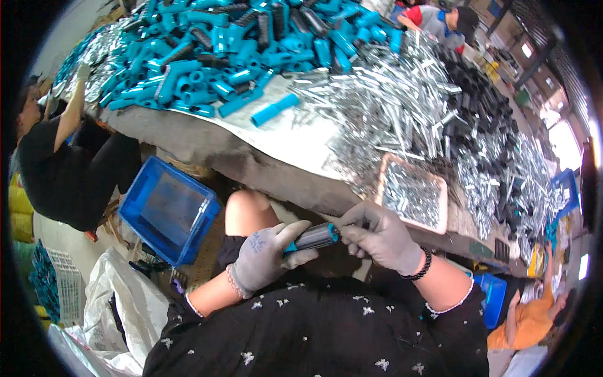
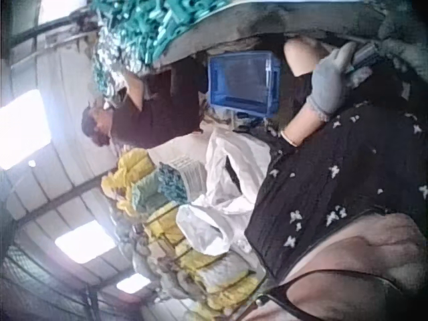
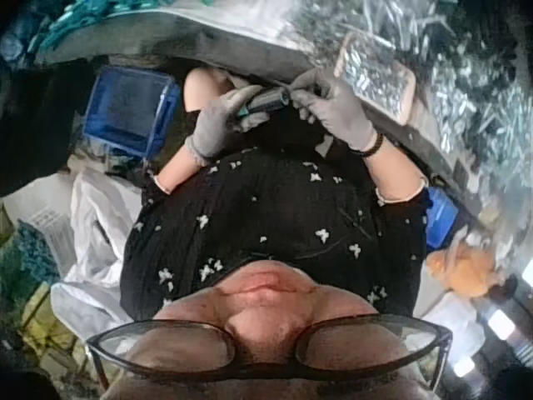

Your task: The person assembles handheld tools by fitting metal cylinders, springs, and pins together by hand, attaching plastic handles and sleeves to the metal assemblies, and placing the completed tools into a basket.

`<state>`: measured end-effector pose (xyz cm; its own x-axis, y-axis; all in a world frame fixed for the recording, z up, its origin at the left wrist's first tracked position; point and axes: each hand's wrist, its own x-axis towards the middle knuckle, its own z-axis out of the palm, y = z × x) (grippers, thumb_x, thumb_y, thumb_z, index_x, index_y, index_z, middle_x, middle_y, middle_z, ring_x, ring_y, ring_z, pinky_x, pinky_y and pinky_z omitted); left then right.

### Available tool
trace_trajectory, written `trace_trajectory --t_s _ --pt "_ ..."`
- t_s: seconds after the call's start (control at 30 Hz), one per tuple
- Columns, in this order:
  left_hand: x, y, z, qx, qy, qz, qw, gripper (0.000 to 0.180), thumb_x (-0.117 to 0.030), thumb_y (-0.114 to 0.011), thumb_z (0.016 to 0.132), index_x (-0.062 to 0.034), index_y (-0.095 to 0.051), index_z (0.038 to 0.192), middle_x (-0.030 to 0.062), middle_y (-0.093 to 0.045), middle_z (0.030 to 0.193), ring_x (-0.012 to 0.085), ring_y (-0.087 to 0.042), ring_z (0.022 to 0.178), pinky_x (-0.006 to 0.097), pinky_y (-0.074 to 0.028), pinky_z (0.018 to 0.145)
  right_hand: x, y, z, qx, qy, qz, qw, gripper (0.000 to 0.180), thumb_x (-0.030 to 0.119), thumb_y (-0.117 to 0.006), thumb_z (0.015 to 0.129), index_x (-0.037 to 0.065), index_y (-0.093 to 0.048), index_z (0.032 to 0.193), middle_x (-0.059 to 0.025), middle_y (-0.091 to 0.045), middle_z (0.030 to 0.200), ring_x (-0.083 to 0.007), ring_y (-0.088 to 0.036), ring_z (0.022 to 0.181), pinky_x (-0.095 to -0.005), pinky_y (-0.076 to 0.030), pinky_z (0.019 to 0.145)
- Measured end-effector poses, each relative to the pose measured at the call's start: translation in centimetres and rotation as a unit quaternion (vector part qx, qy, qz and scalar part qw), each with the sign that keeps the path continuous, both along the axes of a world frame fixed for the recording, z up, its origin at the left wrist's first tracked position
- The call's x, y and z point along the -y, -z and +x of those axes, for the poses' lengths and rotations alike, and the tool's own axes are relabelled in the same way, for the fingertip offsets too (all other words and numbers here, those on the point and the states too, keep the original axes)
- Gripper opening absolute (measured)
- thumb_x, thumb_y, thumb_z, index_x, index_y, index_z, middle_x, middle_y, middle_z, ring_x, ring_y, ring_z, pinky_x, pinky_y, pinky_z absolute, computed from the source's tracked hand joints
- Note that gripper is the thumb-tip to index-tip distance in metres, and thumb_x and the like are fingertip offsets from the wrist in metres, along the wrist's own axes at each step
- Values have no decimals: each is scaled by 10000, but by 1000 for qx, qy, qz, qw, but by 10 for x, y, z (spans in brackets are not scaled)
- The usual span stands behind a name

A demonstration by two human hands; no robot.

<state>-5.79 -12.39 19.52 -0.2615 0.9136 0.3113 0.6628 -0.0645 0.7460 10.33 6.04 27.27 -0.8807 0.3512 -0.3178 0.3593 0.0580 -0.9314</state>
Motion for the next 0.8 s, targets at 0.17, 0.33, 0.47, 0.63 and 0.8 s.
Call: trace_trajectory --t_s 0.17,0.33,0.47,0.63,0.8 --pt "57 10 -38 460 -34 -57 885 419 -267 -669 932 -6 -589 1251 63 -667 928 165 -640 865 331 -514 766 -44 -12 -131 -106 -181 331 920 363 247 -668 932 -23 -632 1172 -170 -706 1046 -220 -682 945 -356 -523 842" --pt "95 34 -64 387 -185 -76 900 414 -282 -637 934 8 -611 1228 22 -650 1000 109 -577 920 291 -486 820 -189 -23 -271 -67 170 602 777 545 427 -658 914 91 -570 1333 -220 -608 1275 -375 -585 1192 -459 -458 1014" --pt "105 50 -84 350 -205 -18 914 548 -508 -617 957 -8 -640 1181 6 -652 996 92 -576 898 259 -458 800 -241 -50 -322 -8 210 655 725 820 743 -532 853 263 -394 1503 -142 -433 1507 -411 -483 1318 -556 -308 1131" --pt "85 37 -84 461 -184 -10 868 425 -368 -638 961 -2 -611 1175 -2 -621 896 81 -560 792 248 -473 718 -212 -64 -343 164 128 573 793 746 658 -604 834 188 -528 1408 -139 -462 1506 -382 -513 1309 -612 -294 1106" --pt "50 19 -81 461 -90 -34 882 547 -454 -653 933 1 -574 1224 -6 -603 836 80 -552 730 248 -464 658 -212 -36 -285 -39 145 596 789 529 479 -640 850 31 -674 1129 -251 -614 1253 -401 -567 1194 -452 -440 1031"
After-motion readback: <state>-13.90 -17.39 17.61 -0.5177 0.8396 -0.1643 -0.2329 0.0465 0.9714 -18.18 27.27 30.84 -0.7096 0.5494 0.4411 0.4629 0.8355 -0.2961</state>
